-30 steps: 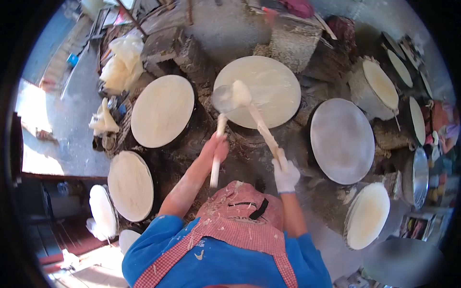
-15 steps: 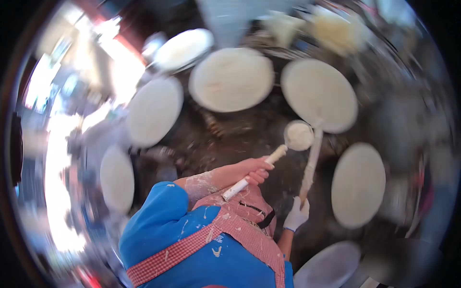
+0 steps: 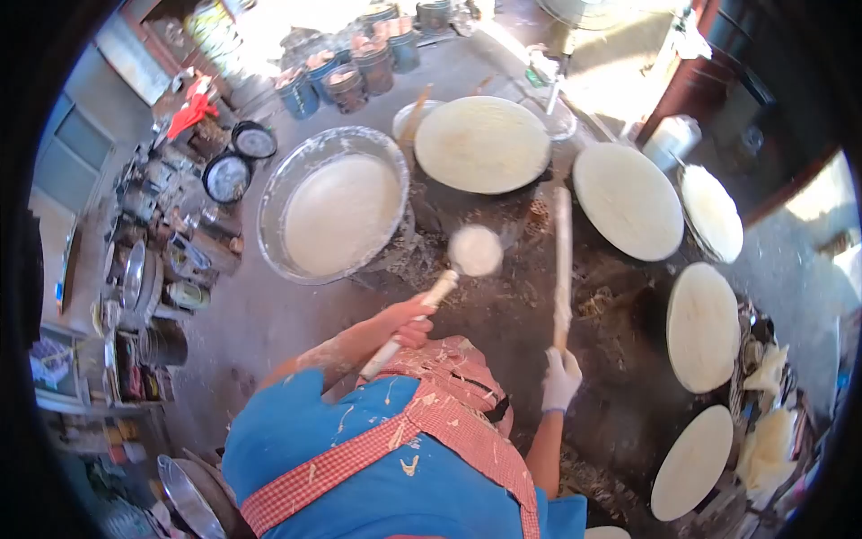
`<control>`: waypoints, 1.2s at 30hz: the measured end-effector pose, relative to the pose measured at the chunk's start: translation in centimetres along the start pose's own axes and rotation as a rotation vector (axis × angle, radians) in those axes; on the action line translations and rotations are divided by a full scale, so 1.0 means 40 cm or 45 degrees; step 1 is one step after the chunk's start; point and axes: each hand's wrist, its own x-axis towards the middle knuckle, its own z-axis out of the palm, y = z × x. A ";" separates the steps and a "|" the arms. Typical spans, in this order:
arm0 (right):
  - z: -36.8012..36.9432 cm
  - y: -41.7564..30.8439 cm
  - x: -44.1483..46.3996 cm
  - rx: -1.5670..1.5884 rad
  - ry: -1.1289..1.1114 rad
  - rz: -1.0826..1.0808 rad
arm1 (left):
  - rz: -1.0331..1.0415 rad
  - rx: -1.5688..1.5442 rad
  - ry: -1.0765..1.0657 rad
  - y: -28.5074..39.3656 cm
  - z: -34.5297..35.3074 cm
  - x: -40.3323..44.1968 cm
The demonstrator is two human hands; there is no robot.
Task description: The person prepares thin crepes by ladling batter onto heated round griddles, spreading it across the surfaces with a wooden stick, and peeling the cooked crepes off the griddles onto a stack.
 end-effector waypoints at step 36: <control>1.046 -0.541 -0.069 -0.697 -0.444 -1.381 | 0.998 0.248 0.318 0.776 -0.123 -0.761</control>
